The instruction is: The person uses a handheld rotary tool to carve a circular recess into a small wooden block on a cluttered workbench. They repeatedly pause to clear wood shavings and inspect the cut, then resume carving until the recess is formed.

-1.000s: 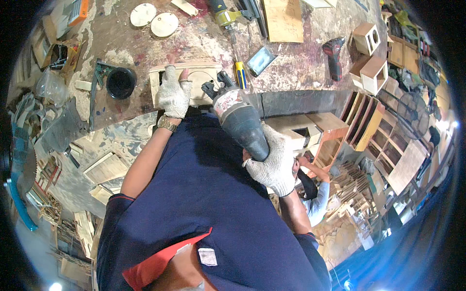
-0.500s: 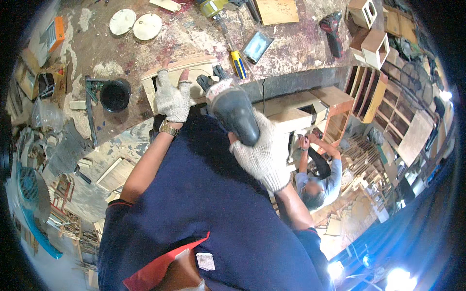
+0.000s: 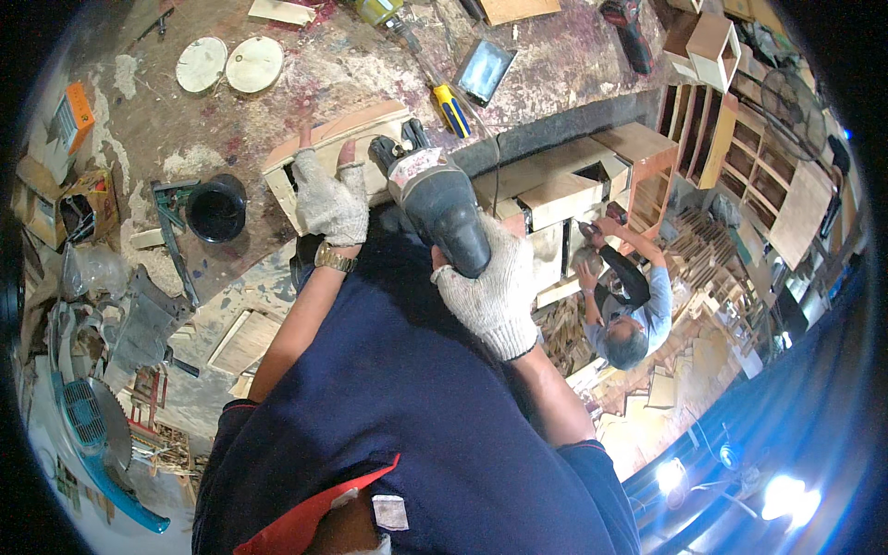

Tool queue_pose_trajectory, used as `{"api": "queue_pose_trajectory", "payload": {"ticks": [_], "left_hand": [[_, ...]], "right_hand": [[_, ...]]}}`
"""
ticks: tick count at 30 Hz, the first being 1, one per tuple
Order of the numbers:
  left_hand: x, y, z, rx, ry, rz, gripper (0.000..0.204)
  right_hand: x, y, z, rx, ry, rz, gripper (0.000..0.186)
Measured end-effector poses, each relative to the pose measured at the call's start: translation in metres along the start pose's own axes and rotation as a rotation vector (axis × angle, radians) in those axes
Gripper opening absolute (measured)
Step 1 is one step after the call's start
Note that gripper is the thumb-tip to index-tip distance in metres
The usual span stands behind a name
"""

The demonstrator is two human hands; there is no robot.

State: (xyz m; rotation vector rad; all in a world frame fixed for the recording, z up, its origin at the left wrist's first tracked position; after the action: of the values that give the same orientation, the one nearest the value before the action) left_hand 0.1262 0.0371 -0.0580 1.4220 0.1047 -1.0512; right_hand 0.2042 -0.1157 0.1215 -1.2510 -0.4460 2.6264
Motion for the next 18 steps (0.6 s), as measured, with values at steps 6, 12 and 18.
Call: {"api": "queue_pose_trajectory", "payload": {"ticks": [6, 12, 18], "left_hand": [[-0.0013, 0.0001, 0.0004, -0.006, 0.001, -0.068, 0.071], [-0.0002, -0.001, 0.0001, 0.012, -0.004, -0.049, 0.071], [-0.0005, 0.0018, 0.0, 0.02, 0.023, -0.026, 0.069]], "right_hand": [[-0.0005, -0.0059, 0.0024, -0.054, 0.091, 0.025, 0.034], [-0.002, -0.0066, 0.0006, -0.091, 0.075, 0.037, 0.031], [-0.0008, -0.006, 0.0036, -0.105, 0.08, -0.004, 0.028]]}}
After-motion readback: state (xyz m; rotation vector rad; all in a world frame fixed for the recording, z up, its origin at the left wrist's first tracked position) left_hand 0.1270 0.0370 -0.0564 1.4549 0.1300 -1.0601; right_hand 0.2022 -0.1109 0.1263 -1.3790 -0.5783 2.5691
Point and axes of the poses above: each hand's wrist, its own z-axis away from the middle knuckle, its own x-axis out of the palm, y = z × x, the point moved 4 cm from there along -z, towards the middle knuckle, and after that the axes turned 2 degrees about z, right-handed, at the moved point
